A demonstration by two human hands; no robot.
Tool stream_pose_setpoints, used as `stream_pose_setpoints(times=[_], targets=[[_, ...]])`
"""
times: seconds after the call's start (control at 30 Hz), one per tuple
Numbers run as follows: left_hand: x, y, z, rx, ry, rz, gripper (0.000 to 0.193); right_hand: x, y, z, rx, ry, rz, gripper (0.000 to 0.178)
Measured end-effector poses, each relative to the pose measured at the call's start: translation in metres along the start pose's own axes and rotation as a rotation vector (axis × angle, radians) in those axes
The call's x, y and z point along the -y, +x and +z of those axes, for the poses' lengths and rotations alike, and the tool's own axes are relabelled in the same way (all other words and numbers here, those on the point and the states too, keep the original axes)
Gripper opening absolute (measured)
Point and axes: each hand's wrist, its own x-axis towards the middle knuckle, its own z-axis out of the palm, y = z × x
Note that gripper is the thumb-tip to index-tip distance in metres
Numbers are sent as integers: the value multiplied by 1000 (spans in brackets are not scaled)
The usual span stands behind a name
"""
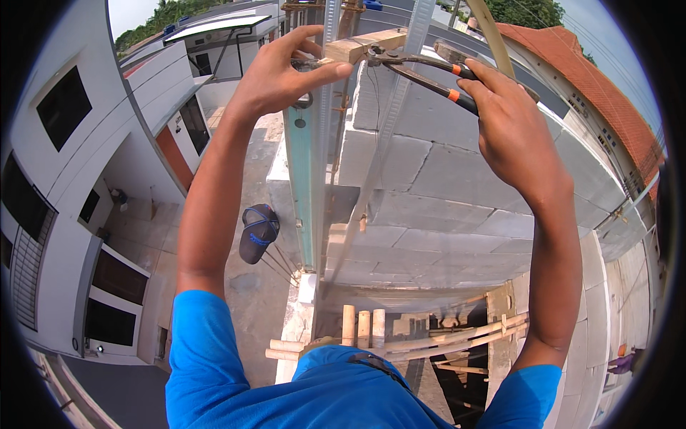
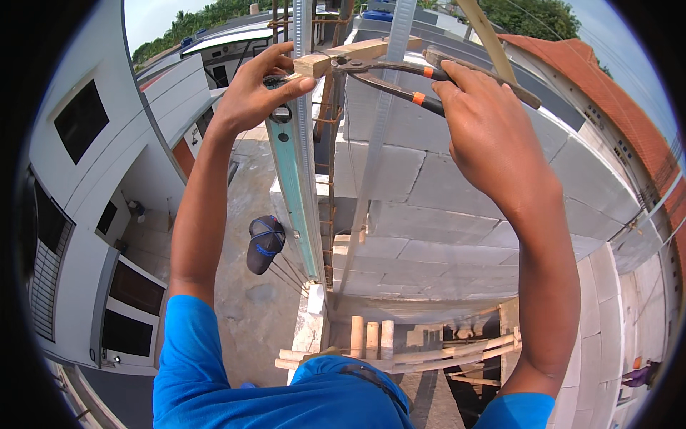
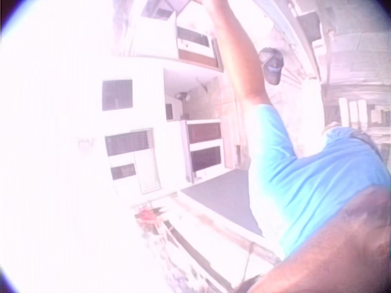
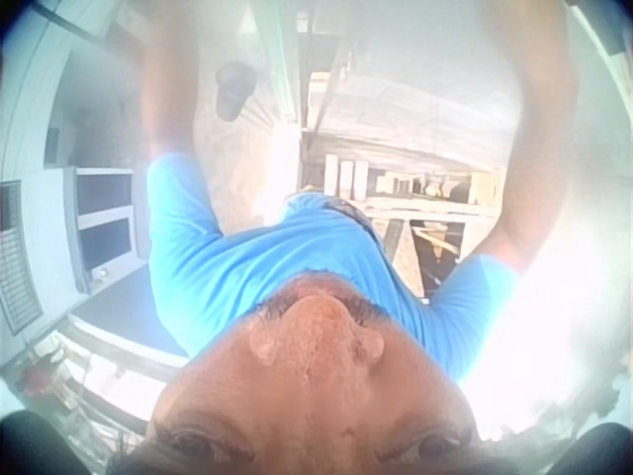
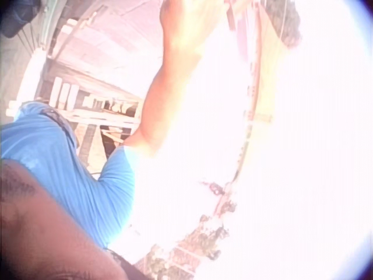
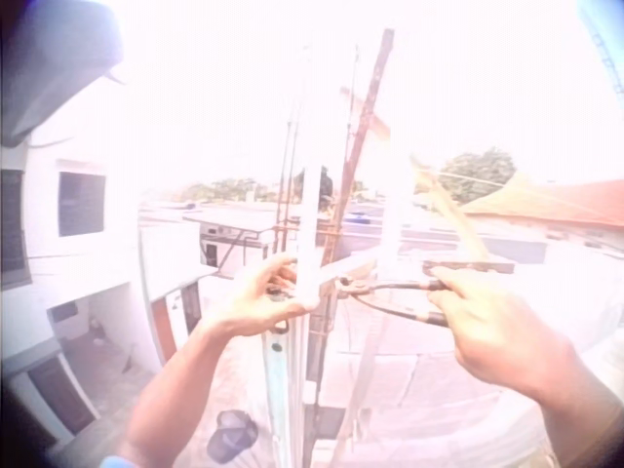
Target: The person is assembling a bamboo scaffolding structure on a rooftop. They use a spirit level to check alignment, a hammer to secure wooden pieces, and pliers to adjust metal fasteners on a vertical metal frame.
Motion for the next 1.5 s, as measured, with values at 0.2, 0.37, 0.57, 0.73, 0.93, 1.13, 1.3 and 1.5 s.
stream_pose_setpoints(times=[0.2,0.37,0.57,0.73,0.93,1.13,1.3,1.5], targets=[[13,16,0,78,-23,38,99,1,10,-6,94,-8,9,39],[25,27,10,47,-72,98,83,1,12,-6,125,-61,-7,33],[29,27,6,130,-35,99,80,12,19,-17,188,-88,28,22],[33,29,1,210,-40,66,80,6,25,-11,190,-54,37,26],[21,27,13,73,-108,111,83,-15,30,10,300,223,87,36],[20,26,15,68,-93,74,84,-12,27,22,376,584,156,58],[23,26,15,48,-101,106,86,-6,27,2,476,595,160,64],[23,26,15,53,-71,86,87,-3,17,6,-59,102,-142,69]])
